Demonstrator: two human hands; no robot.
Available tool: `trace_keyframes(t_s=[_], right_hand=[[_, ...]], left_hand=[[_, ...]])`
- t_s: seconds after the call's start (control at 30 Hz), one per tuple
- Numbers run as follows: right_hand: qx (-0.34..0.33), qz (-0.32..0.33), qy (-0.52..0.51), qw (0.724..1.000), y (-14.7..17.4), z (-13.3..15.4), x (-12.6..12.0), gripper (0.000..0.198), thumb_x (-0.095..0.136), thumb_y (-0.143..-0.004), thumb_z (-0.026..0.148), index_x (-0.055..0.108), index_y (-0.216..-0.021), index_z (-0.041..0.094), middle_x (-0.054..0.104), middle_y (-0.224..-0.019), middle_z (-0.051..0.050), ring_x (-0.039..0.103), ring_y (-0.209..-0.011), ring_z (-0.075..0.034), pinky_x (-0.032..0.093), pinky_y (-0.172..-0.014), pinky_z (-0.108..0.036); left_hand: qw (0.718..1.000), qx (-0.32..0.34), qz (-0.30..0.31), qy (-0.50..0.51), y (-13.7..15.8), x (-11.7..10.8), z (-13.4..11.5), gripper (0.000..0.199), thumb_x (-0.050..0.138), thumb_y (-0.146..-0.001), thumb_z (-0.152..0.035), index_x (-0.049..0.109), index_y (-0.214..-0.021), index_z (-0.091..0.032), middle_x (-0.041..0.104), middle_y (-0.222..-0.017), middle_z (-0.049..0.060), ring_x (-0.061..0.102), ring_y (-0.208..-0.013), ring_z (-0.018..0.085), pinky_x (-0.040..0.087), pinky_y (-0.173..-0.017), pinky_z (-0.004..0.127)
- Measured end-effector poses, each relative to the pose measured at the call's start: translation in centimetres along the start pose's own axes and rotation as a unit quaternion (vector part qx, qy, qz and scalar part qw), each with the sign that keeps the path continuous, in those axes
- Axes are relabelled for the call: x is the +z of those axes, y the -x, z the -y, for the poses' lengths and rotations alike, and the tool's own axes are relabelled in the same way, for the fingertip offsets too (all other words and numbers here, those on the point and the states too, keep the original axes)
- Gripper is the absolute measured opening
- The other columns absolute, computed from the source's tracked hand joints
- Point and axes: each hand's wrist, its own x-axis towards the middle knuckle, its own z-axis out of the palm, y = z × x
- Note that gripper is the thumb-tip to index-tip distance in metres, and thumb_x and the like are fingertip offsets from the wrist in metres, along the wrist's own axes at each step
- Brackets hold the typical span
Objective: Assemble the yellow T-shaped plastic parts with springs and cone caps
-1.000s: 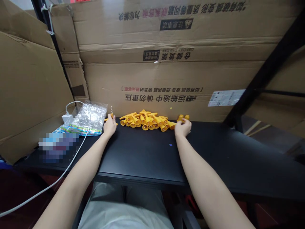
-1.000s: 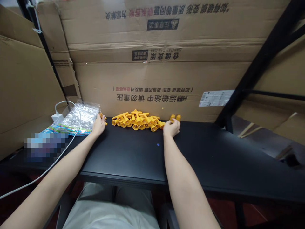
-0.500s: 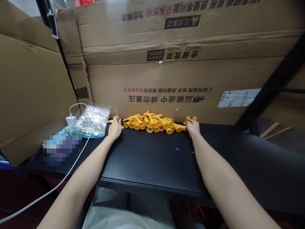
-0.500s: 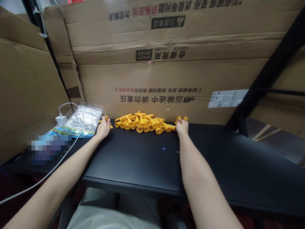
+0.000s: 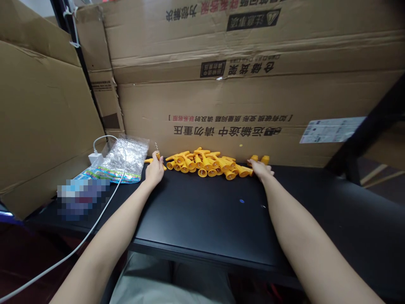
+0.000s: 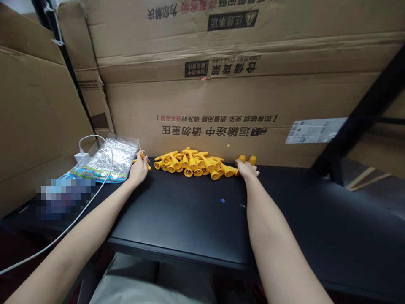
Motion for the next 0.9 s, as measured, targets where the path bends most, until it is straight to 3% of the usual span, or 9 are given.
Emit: trace_keyframes(t_s=[0.1,0.3,0.47,0.6,0.73,0.9], right_hand=[[0.032,-0.009,-0.056,0.998,0.9,0.2,-0.6,0.042,0.05,-0.085,0.047,0.065,-0.116,0.022,0.055,-0.128,-0.013,0.042,-0.125,-0.032,0.031,-0.105,-0.051],[-0.071,-0.19,-0.18,0.962,2.4,-0.2,-0.9,0.033,0.048,-0.082,0.033,0.069,-0.103,0.017,0.055,-0.107,-0.012,0.054,-0.105,-0.026,0.042,-0.097,-0.045],[-0.169,-0.258,-0.203,0.929,4.3,1.0,-1.5,0.03,0.041,-0.087,0.03,0.065,-0.099,0.016,0.05,-0.105,-0.013,0.055,-0.101,-0.024,0.045,-0.093,-0.042],[-0.223,-0.262,-0.216,0.914,6.5,3.1,-2.5,0.033,0.039,-0.089,0.028,0.057,-0.114,0.017,0.053,-0.11,-0.014,0.052,-0.109,-0.025,0.043,-0.096,-0.044],[-0.244,-0.238,-0.259,0.904,9.0,6.3,-3.1,0.049,0.049,-0.085,0.032,0.042,-0.13,0.016,0.053,-0.116,-0.014,0.054,-0.109,-0.025,0.045,-0.094,-0.042],[-0.239,-0.179,-0.347,0.889,11.4,10.5,-2.9,0.045,0.054,-0.085,0.043,0.047,-0.12,0.017,0.058,-0.11,-0.012,0.06,-0.096,-0.023,0.05,-0.086,-0.04]], left_hand=[[1.0,0.001,-0.002,0.012,0.0,-0.1,0.0,0.047,0.029,-0.098,-0.035,0.03,-0.142,-0.02,0.066,-0.115,0.013,0.067,-0.097,0.024,0.049,-0.086,0.036],[0.994,0.073,-0.049,0.059,-0.5,0.3,1.1,0.05,0.032,-0.096,-0.027,0.028,-0.146,-0.023,0.057,-0.129,0.012,0.06,-0.11,0.021,0.047,-0.093,0.034],[0.99,0.118,-0.051,0.051,-0.9,0.8,1.7,0.053,0.035,-0.091,-0.017,0.03,-0.144,-0.016,0.059,-0.122,0.014,0.056,-0.113,0.022,0.043,-0.098,0.037],[0.99,0.127,-0.048,0.044,-1.0,1.0,1.8,0.054,0.039,-0.088,-0.013,0.032,-0.141,-0.013,0.059,-0.12,0.016,0.057,-0.112,0.023,0.043,-0.098,0.039],[0.99,0.137,-0.025,0.034,-0.9,0.9,1.8,0.048,0.042,-0.086,-0.012,0.038,-0.134,-0.011,0.058,-0.115,0.015,0.059,-0.106,0.023,0.046,-0.096,0.038],[0.987,0.162,0.01,0.003,-0.6,0.8,1.5,0.03,0.042,-0.087,-0.014,0.055,-0.114,-0.016,0.057,-0.12,0.014,0.058,-0.108,0.023,0.047,-0.096,0.039]])
